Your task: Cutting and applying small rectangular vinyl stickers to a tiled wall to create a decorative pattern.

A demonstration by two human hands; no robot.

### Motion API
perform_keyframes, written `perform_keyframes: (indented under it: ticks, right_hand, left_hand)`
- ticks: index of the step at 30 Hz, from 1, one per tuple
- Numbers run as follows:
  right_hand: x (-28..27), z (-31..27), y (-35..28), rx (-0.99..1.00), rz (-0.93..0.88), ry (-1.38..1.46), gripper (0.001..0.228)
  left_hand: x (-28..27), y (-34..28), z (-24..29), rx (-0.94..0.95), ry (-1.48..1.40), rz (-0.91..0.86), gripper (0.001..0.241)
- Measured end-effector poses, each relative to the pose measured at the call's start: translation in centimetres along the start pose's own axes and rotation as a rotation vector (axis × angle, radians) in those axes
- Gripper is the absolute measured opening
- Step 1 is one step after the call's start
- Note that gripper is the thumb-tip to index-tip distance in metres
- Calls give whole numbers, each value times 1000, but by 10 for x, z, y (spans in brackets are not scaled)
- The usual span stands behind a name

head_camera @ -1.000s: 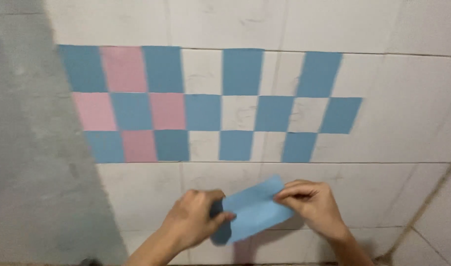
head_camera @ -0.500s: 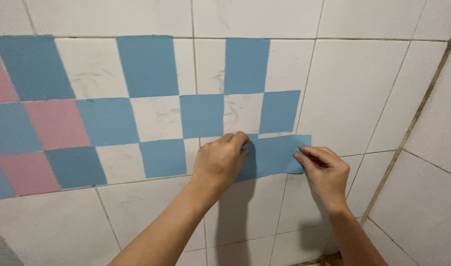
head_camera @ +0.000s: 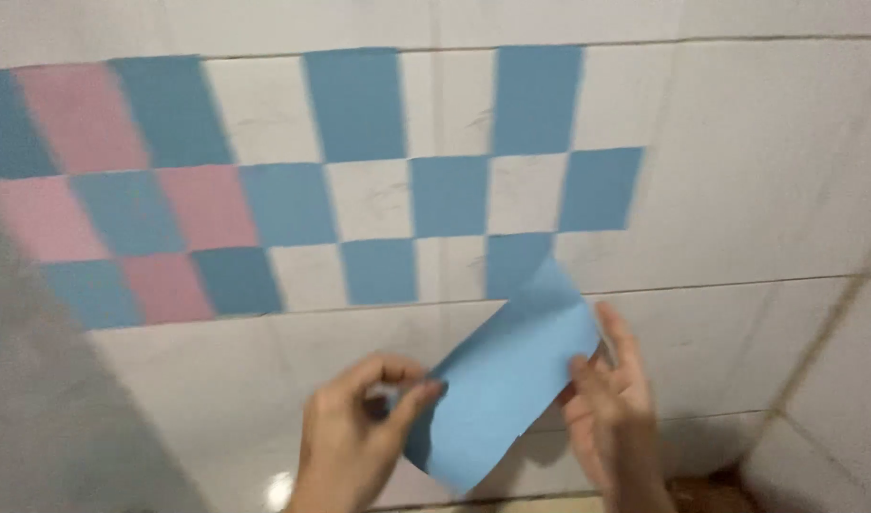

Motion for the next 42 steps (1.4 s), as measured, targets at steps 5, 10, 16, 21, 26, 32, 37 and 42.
perform_keyframes:
  ticks: [5,10,16,21,26,32,37,42]
  right_hand:
    - [81,47,-58,32,-31,-152,95]
    - [139,95,-93,-116,-393,-420,78]
    - [209,156,-134,38,-733,-667,54]
    - [230,208,-147,214,-773,-791,32]
    - [221,229,-164,284,-742,-777,37]
    - [185,234,-156,361,-633,-869,44]
    - [194,223,-163,392,-634,-814,50]
    - [173,229,-153,547,-533,-879,62]
  left_hand:
    - [-21,-34,-143,-1,-548,-256,20]
    - [-100,-58,-142,-74,-538,-252,24]
    - [-172,-70,-181,-72,-520,-118,18]
    - [-201,-79,-234,-164,-183,-54,19]
    - [-253,-81,-311,-270,47,70,11]
    - [-336,-124,-565,-675,512,209,36]
    - [-309,-145,-636,-796,670,-93,67]
    - [-259,-143,-600,-794,823,-146,35]
Point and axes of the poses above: each hand's wrist, its own y-axis towards the middle knuckle, its own x-axis out of the palm, z = x × y, the point moved 7 cm from there along y, towards the middle knuckle, and after that the axes turned 1 degree about z, right-handed, at the moved point
